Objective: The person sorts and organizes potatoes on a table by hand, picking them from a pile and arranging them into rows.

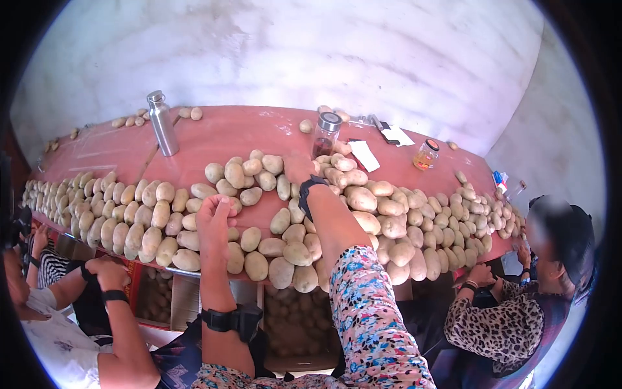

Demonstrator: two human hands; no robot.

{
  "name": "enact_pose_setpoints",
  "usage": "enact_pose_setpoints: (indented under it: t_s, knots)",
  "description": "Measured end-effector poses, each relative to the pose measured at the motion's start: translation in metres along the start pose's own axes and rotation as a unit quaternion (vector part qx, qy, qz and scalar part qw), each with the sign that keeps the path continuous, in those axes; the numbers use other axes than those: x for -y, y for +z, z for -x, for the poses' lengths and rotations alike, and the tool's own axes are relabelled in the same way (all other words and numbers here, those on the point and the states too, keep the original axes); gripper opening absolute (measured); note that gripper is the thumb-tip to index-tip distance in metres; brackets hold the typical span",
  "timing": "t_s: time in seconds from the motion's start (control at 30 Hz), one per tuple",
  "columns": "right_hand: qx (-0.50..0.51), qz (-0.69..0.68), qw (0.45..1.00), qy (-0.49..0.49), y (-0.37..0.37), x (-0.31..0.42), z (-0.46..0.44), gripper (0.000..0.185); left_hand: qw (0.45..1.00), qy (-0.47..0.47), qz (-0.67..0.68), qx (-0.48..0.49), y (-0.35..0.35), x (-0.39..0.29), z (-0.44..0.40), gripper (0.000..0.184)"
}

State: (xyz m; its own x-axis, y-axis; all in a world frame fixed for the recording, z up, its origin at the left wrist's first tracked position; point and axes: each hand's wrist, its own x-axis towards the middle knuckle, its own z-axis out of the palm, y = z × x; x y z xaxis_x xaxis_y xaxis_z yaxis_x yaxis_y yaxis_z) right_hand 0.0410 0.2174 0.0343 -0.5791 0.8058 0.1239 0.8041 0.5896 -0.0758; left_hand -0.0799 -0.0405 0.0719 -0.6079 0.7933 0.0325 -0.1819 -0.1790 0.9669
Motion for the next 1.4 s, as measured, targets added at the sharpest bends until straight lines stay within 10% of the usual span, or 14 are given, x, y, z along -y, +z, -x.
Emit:
enact_pose_setpoints:
  t_s: [0.47, 0.83, 1.4]
  knots:
    - [0.075, 0.012, 0.997, 0.002, -0.009, -0.079, 0.025, 0.039, 1.0, -0.015, 0.004, 0.008, 0.013, -0.001, 0.004, 0.013]
    - [0.089, 0.067, 0.993, 0.034, -0.073, 0.006, 0.044, 0.03, 0.999, -0.032, 0.022, 0.002, 0.012, -0.002, 0.004, 0.013]
    - [-0.085, -0.223, 0.968, -0.08, -0.019, 0.005, 0.019, 0.044, 0.999, -0.034, 0.01, 0.009, 0.009, -0.006, 0.002, 0.013]
